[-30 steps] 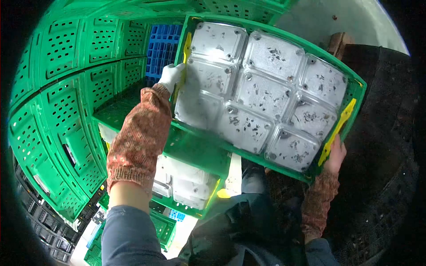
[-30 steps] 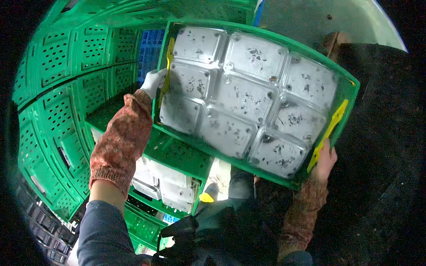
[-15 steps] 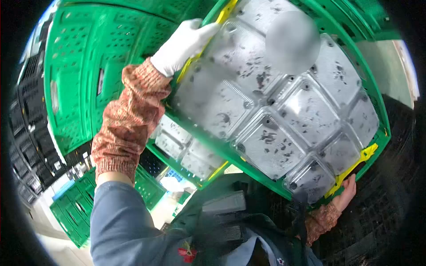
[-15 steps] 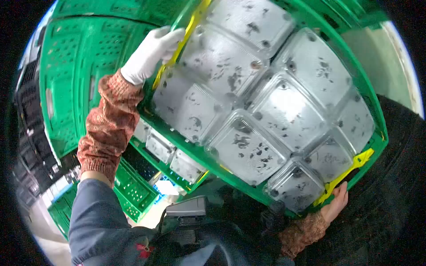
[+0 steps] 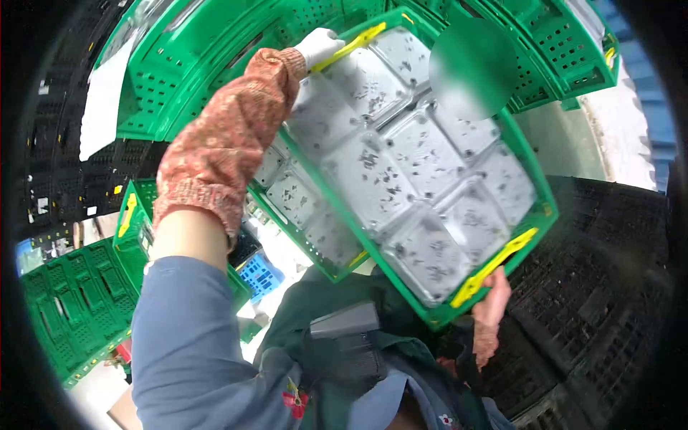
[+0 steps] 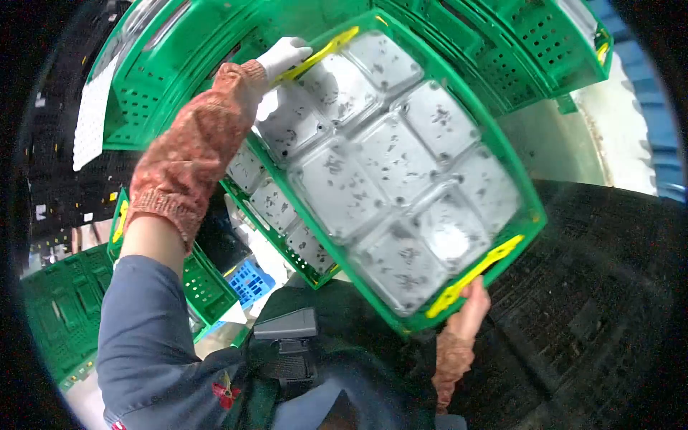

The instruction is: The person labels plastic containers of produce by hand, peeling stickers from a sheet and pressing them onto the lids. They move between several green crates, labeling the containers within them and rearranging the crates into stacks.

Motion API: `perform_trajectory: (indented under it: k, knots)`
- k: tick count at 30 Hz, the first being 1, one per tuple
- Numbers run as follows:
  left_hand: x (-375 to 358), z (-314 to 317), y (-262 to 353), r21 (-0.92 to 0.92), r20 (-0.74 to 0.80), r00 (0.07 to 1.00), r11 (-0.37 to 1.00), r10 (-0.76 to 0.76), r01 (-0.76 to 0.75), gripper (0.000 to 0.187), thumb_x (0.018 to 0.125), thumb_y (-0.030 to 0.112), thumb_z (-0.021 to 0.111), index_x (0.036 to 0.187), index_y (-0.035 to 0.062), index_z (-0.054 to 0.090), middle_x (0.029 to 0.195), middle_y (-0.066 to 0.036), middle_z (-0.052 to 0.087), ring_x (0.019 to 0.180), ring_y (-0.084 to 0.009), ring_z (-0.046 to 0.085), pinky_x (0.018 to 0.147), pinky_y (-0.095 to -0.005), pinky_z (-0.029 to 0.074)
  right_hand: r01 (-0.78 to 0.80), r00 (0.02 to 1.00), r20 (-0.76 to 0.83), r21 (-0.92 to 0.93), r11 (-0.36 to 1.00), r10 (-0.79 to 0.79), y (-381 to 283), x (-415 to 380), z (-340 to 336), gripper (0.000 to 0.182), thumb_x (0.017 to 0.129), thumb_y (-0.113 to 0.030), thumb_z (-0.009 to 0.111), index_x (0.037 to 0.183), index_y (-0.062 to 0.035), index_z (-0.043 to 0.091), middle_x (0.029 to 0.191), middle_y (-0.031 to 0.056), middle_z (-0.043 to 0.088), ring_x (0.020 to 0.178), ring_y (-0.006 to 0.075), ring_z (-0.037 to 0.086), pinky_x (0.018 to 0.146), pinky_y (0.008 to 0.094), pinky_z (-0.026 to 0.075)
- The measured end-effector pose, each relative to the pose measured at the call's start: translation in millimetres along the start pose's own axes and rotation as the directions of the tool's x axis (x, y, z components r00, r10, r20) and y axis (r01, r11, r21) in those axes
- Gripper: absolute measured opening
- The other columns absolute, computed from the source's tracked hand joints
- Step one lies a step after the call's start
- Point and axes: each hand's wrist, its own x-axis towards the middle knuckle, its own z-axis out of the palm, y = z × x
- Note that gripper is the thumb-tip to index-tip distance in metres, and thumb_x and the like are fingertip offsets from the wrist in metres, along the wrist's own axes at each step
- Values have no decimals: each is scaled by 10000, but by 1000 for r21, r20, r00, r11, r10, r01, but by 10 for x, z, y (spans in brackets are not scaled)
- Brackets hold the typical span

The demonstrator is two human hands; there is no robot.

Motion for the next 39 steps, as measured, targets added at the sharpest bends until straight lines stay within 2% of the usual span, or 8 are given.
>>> perform_trajectory:
  k: [4,15,23,26,31,33,35,39]
  knots:
    - [-556,-400,484,27,-159,861,874,482,-484,543,883,411,540,1243,4,530,1233,-209,556,1173,-327,508,989,-358,397,-307,951,37,-12,952,307,271,-777,309,175,860,-221,559,776,-67,565,720,-2,500,655,118,509,589,271,426]
    - [-3431,1471,440,30,-415,841,919,-347,393,420,909,171,508,1294,17,439,772,-247,622,672,-398,619,589,-463,501,-904,358,676,79,420,644,848,-1107,549,268,974,-236,493,1187,-80,452,1219,70,509,1161,204,448,1019,416,389]
    - [-3767,1988,357,103,-509,801,901,-316,421,226,890,199,536,1062,54,524,623,-186,592,558,-367,603,524,-463,489,-928,311,457,-41,369,833,635,-832,433,372,976,-251,481,1260,-13,449,1228,119,511,1162,214,477,1059,384,382]
    - [-3954,2002,406,61,-542,750,872,-379,485,240,898,220,532,1100,91,527,676,-197,612,621,-394,612,567,-485,495,-949,-81,634,-285,134,769,528,-659,240,393,966,-196,502,1291,8,420,1212,148,512,1157,236,490,1063,399,379]
    - [-3704,1377,765,250,-627,776,960,60,128,385,833,193,613,1185,51,552,1100,-178,611,1013,-351,577,895,-442,447,-241,118,585,-767,595,803,-391,-1132,623,396,910,-125,579,1257,27,465,1181,142,542,1033,217,578,883,355,521]
    - [-3467,1353,941,386,-420,865,917,274,-102,415,808,232,641,1173,52,561,1115,-155,608,1056,-315,561,935,-422,423,472,143,930,-364,803,338,-522,-786,751,341,875,-125,577,1189,4,554,1038,102,655,1028,204,588,863,328,484]
    - [-3324,1437,793,475,-197,944,868,265,-144,471,763,352,675,1119,61,572,1071,-139,612,1029,-306,565,915,-435,422,990,118,949,-91,104,-292,-578,-306,1070,315,826,-212,643,1060,-7,595,1009,174,617,944,325,582,822,421,481]
    - [-3195,1288,592,549,144,988,835,-46,-41,670,688,428,722,1200,41,529,1133,-173,580,1056,-328,560,900,-419,444,917,159,986,-130,-376,48,-366,334,1249,491,840,-469,577,998,-4,598,996,163,579,966,334,562,786,425,486]
